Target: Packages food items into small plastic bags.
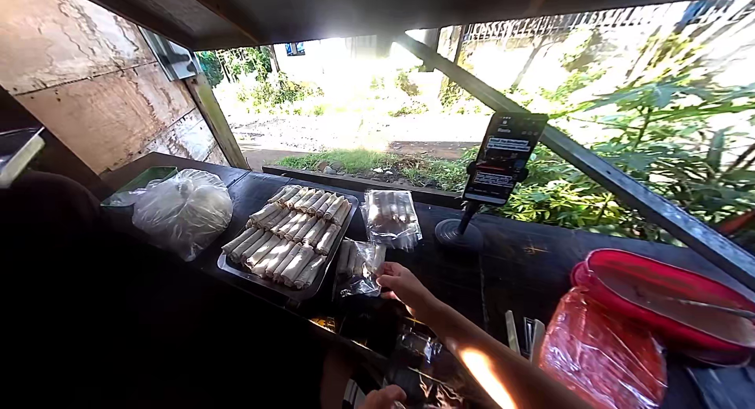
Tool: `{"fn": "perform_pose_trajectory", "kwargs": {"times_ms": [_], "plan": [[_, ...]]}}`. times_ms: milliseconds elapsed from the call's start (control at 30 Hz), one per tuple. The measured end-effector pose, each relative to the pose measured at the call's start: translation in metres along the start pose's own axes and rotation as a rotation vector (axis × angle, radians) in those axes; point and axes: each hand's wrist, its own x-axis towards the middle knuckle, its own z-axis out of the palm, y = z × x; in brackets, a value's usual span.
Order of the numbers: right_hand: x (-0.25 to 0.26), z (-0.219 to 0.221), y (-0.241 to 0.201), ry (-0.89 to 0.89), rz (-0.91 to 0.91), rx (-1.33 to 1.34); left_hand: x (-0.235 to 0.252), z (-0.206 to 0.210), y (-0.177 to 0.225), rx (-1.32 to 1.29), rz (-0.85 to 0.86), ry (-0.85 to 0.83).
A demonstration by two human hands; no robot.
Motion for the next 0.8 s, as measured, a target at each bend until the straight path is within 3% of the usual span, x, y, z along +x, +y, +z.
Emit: {"fn": "perform_pose_trajectory", "kwargs": {"times_ms": [100,200,267,400,567,700,800], "plan": [[-0.039,-0.012,-0.01,-0.163,-0.22,-0.386,-0.007,0.002,-0.022,0.069,-0.029,0.049],[-0.095,-0.014,-0.011,-0.406,-0.47,-0.547,0.005,-0.006,-0.023,0.138,-0.089,0.071],[-0.119,-0.013,-0.011,-0.431,-0.568,-0.734,0.02,-0.011,-0.017,0.182,-0.102,0.099],[-0.127,-0.017,0.003,-0.017,-0.813,-1.092,0.05,-0.01,-0.004,0.266,-0.073,0.174],[-0.136,-0.048,-0.001,0.094,-0.781,-1.08,0.073,0.0,0.004,0.198,-0.032,0.128],[-0.123,-0.068,0.013,0.338,-0.748,-1.181,0.089,0.026,-0.016,0.384,0.336,0.252],[-0.107,-0.095,0.027,0.338,-0.645,-1.178,0.097,0.037,-0.035,0.426,0.377,0.246]]}}
